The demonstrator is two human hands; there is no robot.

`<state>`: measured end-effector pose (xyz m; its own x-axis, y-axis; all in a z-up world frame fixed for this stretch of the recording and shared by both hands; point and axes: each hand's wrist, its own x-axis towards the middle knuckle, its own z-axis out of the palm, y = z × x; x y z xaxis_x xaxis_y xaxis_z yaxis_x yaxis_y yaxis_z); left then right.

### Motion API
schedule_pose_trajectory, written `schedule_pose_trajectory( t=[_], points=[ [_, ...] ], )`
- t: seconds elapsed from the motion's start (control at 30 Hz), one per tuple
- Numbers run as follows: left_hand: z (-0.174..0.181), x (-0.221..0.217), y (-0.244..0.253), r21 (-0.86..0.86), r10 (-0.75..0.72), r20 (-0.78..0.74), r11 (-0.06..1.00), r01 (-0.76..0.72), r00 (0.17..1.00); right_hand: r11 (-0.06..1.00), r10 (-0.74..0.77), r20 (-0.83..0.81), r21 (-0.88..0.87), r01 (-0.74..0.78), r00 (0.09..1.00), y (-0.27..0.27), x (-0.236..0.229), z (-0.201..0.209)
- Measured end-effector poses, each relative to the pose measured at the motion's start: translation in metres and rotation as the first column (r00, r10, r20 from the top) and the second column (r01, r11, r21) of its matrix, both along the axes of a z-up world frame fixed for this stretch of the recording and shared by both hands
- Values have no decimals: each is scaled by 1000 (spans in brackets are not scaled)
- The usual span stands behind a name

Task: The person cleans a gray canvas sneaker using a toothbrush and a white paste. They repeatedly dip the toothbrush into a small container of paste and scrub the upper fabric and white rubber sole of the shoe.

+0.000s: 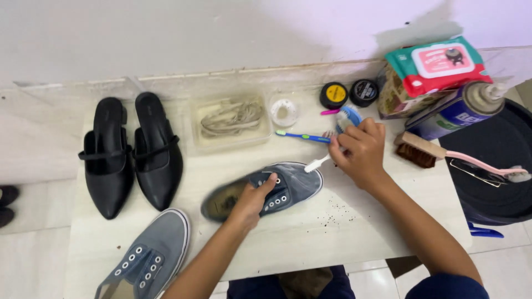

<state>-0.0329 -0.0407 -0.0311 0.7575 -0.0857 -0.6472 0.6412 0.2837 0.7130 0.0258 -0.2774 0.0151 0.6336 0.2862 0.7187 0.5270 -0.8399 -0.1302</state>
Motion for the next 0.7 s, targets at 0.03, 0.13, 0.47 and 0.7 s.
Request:
schedule_pose_trajectory(
  t=[0.03, 0.13, 0.47, 0.7],
  points=[
    [13, -4, -6, 2, -1, 7, 1000, 1, 1000, 1000, -1, 7, 2, 1, 1000, -1, 1, 0],
    [34, -14, -20, -127, 223, -186, 960, -249, 957, 1000, -1, 3, 4, 1, 1000, -1, 2, -3],
    [53, -15, -28, -172, 273, -338, 923, -344, 901, 988, -124, -51, -102, 119, 991, -28, 0, -29],
    [62, -13, -28, -186, 327, -359, 893, -411, 874, 986, 20, -87, -161, -34, 996, -13, -9, -38]
  ],
)
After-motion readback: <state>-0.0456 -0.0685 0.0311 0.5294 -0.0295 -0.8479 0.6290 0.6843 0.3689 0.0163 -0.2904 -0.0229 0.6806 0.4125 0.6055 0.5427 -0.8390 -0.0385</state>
